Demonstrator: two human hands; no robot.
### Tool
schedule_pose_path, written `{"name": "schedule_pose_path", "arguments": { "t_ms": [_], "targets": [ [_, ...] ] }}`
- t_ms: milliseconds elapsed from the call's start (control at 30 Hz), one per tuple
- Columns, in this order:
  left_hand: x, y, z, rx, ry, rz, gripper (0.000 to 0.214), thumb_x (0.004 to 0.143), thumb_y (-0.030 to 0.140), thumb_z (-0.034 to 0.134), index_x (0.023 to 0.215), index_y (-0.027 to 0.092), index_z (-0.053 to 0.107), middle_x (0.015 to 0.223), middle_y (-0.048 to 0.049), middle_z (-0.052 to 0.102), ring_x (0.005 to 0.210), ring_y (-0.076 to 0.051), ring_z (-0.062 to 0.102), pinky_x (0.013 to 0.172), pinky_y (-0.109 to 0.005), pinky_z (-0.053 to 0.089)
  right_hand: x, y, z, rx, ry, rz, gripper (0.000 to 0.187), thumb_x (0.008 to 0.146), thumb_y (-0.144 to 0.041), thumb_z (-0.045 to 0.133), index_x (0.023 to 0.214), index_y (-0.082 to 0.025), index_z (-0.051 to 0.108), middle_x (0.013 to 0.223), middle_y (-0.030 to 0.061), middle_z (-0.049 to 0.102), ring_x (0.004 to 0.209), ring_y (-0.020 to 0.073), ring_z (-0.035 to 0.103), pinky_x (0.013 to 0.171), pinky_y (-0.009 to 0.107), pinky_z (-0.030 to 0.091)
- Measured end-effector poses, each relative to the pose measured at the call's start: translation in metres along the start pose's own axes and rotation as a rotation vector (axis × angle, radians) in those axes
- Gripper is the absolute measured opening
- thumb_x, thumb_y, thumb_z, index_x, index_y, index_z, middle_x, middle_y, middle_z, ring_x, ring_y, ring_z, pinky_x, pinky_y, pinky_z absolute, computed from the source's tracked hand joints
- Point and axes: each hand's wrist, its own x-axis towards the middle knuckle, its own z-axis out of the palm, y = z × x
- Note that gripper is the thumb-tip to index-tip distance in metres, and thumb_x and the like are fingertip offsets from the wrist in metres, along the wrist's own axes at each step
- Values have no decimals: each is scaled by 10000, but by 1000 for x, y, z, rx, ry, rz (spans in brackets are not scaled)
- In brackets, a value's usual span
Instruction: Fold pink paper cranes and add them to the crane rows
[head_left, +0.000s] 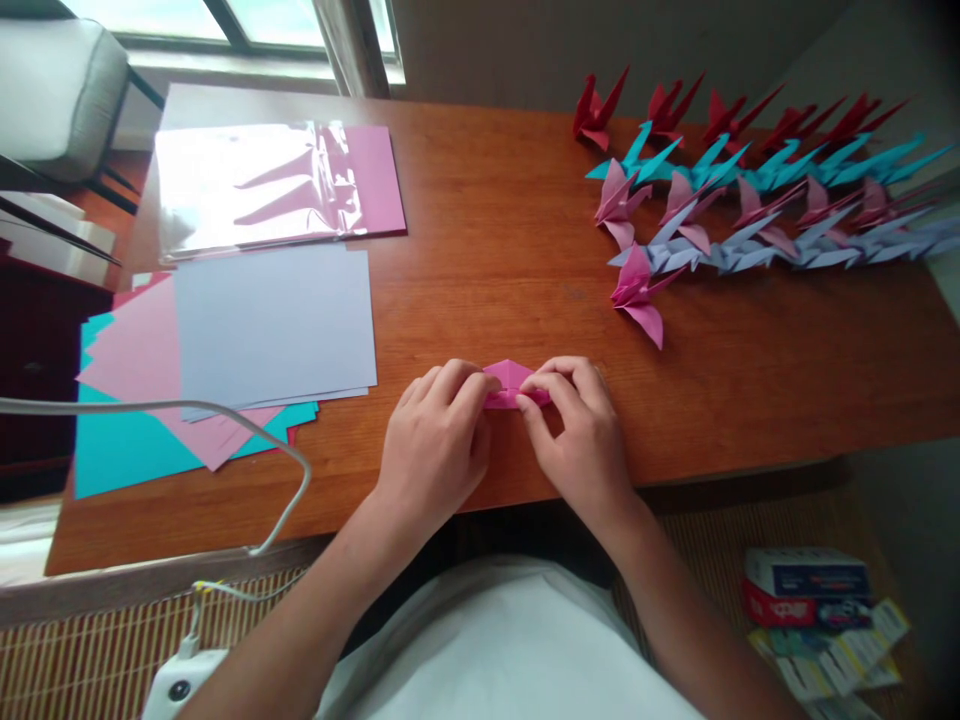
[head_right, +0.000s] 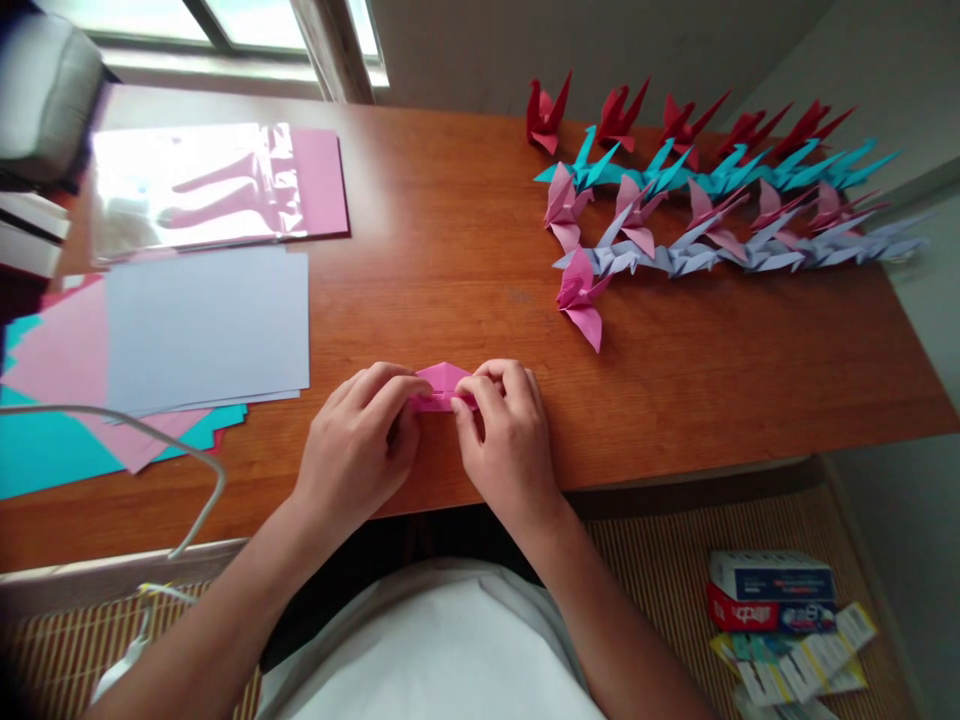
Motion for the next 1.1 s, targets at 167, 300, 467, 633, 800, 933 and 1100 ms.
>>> {"name": "schedule_pose_path", "arguments": {
  "t_ms": [167,300,467,633,800,933,1100],
  "targets": [
    [-21,15,-3,81,10,151,367,937,124,503,1288,138,610,1324,-115,662,1171,-288,582,959,-400,460,1,0,0,-6,8,-4,88,933,-152,577,932,-207,644,1025,100,600,981,249,584,886,414,510],
    [-38,28,-2,152,-17,159,440,977,217,519,1409,139,543,1475,-95,578,1310,-287,543,996,-419,406,-1,0,2,-32,36,-26,94,941,-163,578,914,-222,647,1007,89,607,964,250,587,881,420,513],
    [-40,31,-1,182,-56,119,496,1012,402,480,1429,140,533,1537,-91,502,1357,-284,525,986,-462,377,-4,-1,2,-90,4,-123,256,957,-120,522,1162,-201,653,1143,115,633,1025,266,578,923,431,510],
    [-34,25,0,172,-69,123,560,1010,399,465,1490,112,454,1579,-106,434,1417,-298,464,1080,-497,328,0,-4,-5,-233,-130,-164,394,931,-115,520,1305,-166,635,1225,139,632,1044,295,552,922,463,507],
    [-28,16,-3,145,-70,111,581,991,407,495,1489,111,452,1578,-148,432,1455,-341,410,1158,-537,289,4,-6,-14,-316,-140,-182,410,867,-94,547,1254,-157,666,1255,160,617,1129,342,495,932,522,476],
    [-20,10,-8,164,-51,60,514,978,378,528,1449,172,507,1583,-164,423,1469,-387,372,1119,-582,343,-2,-11,-17,-314,-175,-200,397,873,-116,553,1256,-140,654,1323,167,600,1180,350,468,962,531,453],
    [-11,4,-10,182,-39,41,461,973,304,532,1423,205,532,1593,-183,401,1473,-385,365,1118,-592,351,-10,-17,-14,-262,-218,-249,399,918,-138,542,1310,-122,612,1326,165,617,1194,335,480,972,510,444]
  ]
}}
